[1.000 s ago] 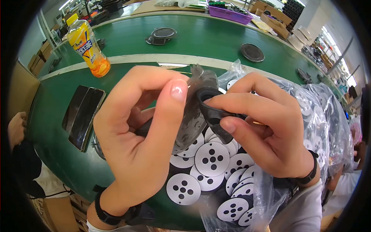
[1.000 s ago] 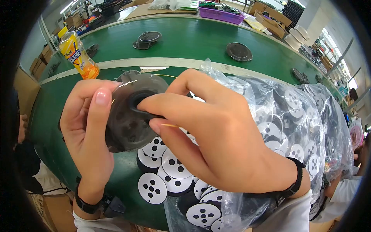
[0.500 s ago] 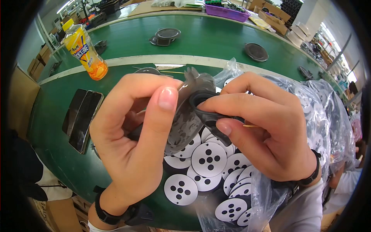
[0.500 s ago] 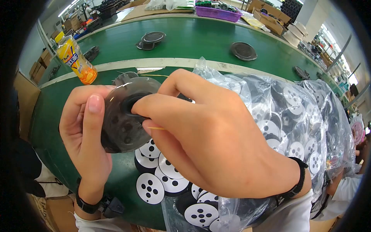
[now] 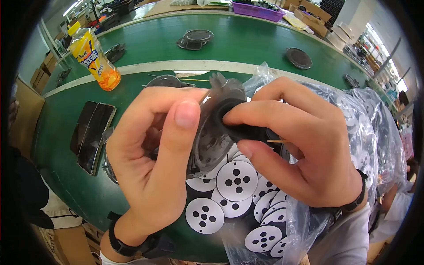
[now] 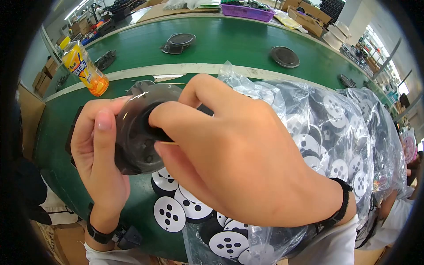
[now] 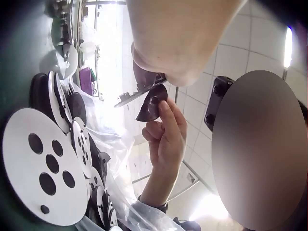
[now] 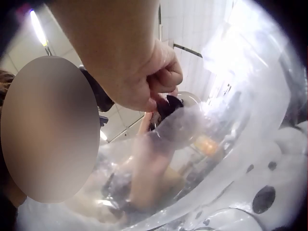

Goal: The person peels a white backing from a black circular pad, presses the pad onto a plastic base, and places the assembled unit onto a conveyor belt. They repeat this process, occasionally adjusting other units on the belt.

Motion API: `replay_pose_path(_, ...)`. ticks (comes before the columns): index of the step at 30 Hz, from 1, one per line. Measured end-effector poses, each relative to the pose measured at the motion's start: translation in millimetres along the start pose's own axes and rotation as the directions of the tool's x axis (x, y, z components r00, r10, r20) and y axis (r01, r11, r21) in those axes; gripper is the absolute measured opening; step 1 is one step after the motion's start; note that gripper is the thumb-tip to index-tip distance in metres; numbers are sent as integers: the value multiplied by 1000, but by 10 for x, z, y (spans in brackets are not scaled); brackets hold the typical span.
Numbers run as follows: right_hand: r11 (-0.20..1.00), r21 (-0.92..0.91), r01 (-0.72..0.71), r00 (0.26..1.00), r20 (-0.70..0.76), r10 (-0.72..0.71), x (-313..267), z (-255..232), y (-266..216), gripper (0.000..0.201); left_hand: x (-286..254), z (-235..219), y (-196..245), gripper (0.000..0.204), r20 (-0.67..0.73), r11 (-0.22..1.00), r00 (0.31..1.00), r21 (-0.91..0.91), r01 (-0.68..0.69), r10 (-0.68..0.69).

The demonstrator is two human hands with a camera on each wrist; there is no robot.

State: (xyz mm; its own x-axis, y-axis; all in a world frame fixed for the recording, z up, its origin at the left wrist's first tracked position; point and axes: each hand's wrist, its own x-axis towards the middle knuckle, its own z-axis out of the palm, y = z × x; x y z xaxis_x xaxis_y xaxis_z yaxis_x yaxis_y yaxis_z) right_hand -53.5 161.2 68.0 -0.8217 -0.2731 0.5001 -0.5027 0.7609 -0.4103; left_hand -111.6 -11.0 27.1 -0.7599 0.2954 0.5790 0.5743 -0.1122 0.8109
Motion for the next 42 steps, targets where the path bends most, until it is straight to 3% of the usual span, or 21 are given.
replay_pose_path(2,998,7,60,995,-76,-59,-14,47,59,24,-7,16,-6,26,-2,1000,1000,-15,2,-2)
replay_pose_path(6,1000,0,17,1000,-21,-17,10,-26,-6,26,-18,6,-16,27,12,998,999,-49,38,-37)
replay_pose_path(11,999,17,39,999,-32,-39,13,9,54,27,11,-20,-27,27,4,972,982,-141,188,-189)
replay_pose_path(15,999,8,53,997,-54,-53,27,1,82,27,54,-7,-40,28,63,985,991,-126,121,-114)
replay_pose_path(17,988,-100,114,991,-64,-121,62,-43,107,29,84,-30,-7,31,45,939,962,-210,271,-268)
replay_pose_path(18,989,-97,114,990,-71,-122,52,-32,94,29,87,-58,-7,31,48,941,963,-203,270,-266)
replay_pose_path(19,965,239,-106,985,-108,135,36,-11,76,32,92,-98,-21,32,86,937,973,-263,230,-215)
replay_pose_path(20,785,547,-290,923,-55,380,30,-1,63,35,97,-122,-23,33,122,925,979,-325,194,-163)
replay_pose_path(21,680,630,-375,912,116,394,49,-35,62,36,103,-102,-3,33,123,926,979,-324,192,-160)
replay_pose_path(22,682,629,-373,912,114,393,75,-54,59,36,105,-58,22,29,90,859,967,-446,252,-237)
replay_pose_path(23,640,612,-464,879,232,416,102,-73,57,32,108,-28,41,26,68,773,946,-560,298,-316)
replay_pose_path(24,596,584,-551,833,345,432,133,-87,48,29,113,-19,46,26,69,774,947,-559,296,-313)
replay_pose_path(25,513,740,-435,899,317,304,136,51,158,26,120,-13,44,27,94,746,930,-572,342,-354)
replay_pose_path(28,412,756,-509,848,359,390,112,8,174,21,140,-4,38,32,154,684,888,-586,435,-434)
replay_pose_path(32,450,759,-470,864,292,410,126,14,267,21,172,-48,-36,47,195,774,904,-468,426,-380)
replay_pose_path(35,433,723,-538,828,360,430,135,-4,367,21,199,-85,-36,49,232,739,874,-466,486,-428)
replay_pose_path(37,357,724,-590,807,511,297,148,-59,502,23,190,-81,-35,45,283,708,832,-436,555,-477)
replay_pose_path(38,365,729,-579,814,497,300,161,-110,537,23,197,-97,-56,45,291,715,836,-432,549,-465)
replay_pose_path(40,291,792,-537,791,353,500,192,-220,620,22,216,-169,-134,40,259,586,793,-556,590,-552)
replay_pose_path(41,233,868,-438,799,256,544,202,-280,730,23,229,-186,-179,48,170,714,835,-448,538,-523)
replay_pose_path(42,179,928,-327,790,165,590,211,-339,899,23,250,-240,-214,46,104,712,838,-479,513,-535)
